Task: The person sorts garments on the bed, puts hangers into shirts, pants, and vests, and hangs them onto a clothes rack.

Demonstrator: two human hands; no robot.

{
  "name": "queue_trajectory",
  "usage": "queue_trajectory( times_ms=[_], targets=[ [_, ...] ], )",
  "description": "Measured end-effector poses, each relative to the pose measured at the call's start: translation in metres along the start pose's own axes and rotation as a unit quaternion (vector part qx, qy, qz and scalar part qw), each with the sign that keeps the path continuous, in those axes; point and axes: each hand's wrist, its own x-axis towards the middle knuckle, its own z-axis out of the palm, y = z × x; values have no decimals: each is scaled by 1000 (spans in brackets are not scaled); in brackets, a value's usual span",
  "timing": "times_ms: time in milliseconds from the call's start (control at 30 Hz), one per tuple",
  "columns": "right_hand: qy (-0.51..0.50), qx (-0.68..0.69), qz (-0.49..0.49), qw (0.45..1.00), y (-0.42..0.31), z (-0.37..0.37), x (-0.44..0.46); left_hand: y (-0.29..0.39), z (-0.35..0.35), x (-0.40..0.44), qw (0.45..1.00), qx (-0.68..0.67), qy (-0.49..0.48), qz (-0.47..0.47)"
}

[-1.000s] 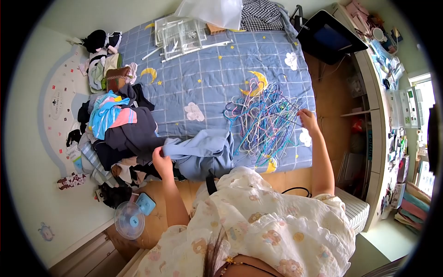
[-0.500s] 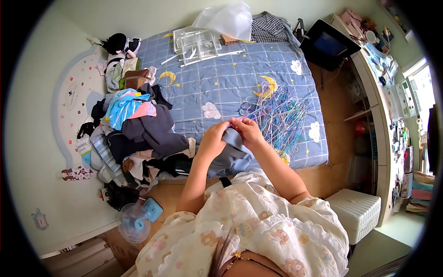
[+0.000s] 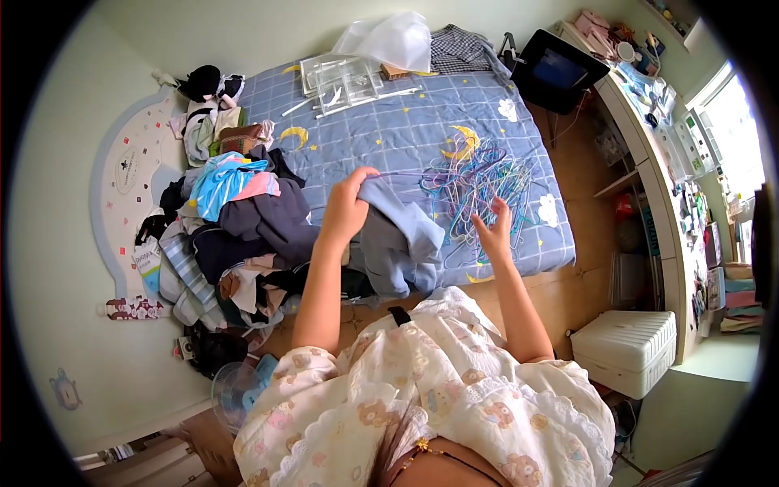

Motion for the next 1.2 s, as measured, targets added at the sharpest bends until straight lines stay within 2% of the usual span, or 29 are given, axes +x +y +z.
queue_trajectory(
  times_ms=[67,167,200,233,300,333,367,433,467,567,600,700,767,833,867,967,1000,1100,1133,1200],
  targets=[
    [62,-12,-98,993,-6,-1,0,16,-16,-3,999,-25,-16,27],
    [19,11,-204,979,-22,-4,8,20,-34,-6,997,-53,-21,60],
    [-118,149,-91,978,-49,-21,7,26,-43,-8,997,-35,-23,64],
    [-194,272,-32,942,-47,-21,8,26,-51,-7,996,-40,-23,70],
    [-218,210,-2,953,-56,-42,-7,21,-65,-2,995,-54,-22,82],
    [-156,246,-39,956,-71,-47,-17,24,-70,1,989,19,27,147],
    [-92,281,-75,952,-85,-52,-28,30,-72,-1,989,32,93,115],
    [-90,229,-90,965,-90,-76,-41,1,-83,9,970,172,165,53],
    [-75,217,-111,967,-95,-86,-48,-10,-89,12,973,186,130,-41],
    [-76,190,-124,971,-101,-108,-61,-91,-88,32,992,-44,60,-97],
    [-87,181,-117,973,-99,-114,-69,-70,-83,25,958,-168,75,-220],
    [-150,206,-4,967,-89,-117,-90,-79,-70,27,984,4,98,-149],
    [-169,246,34,954,-88,-115,-101,-100,-60,36,986,37,137,-83],
    [-183,270,78,942,-96,-115,-110,-69,-60,32,982,93,150,-67],
    [-184,265,74,943,-100,-114,-113,-48,-58,29,976,133,162,-52],
    [-175,252,38,951,-117,-111,-118,-7,-58,27,960,263,96,-11],
    [-178,258,59,948,-124,-111,-119,8,-55,24,945,310,96,29],
    [-176,268,87,943,-138,-101,-121,31,-40,23,914,393,78,68],
    [-175,281,87,940,-142,-96,-121,33,-35,21,904,401,81,122],
    [-175,271,96,942,-154,-87,-120,47,-20,13,900,410,68,131]
  ],
)
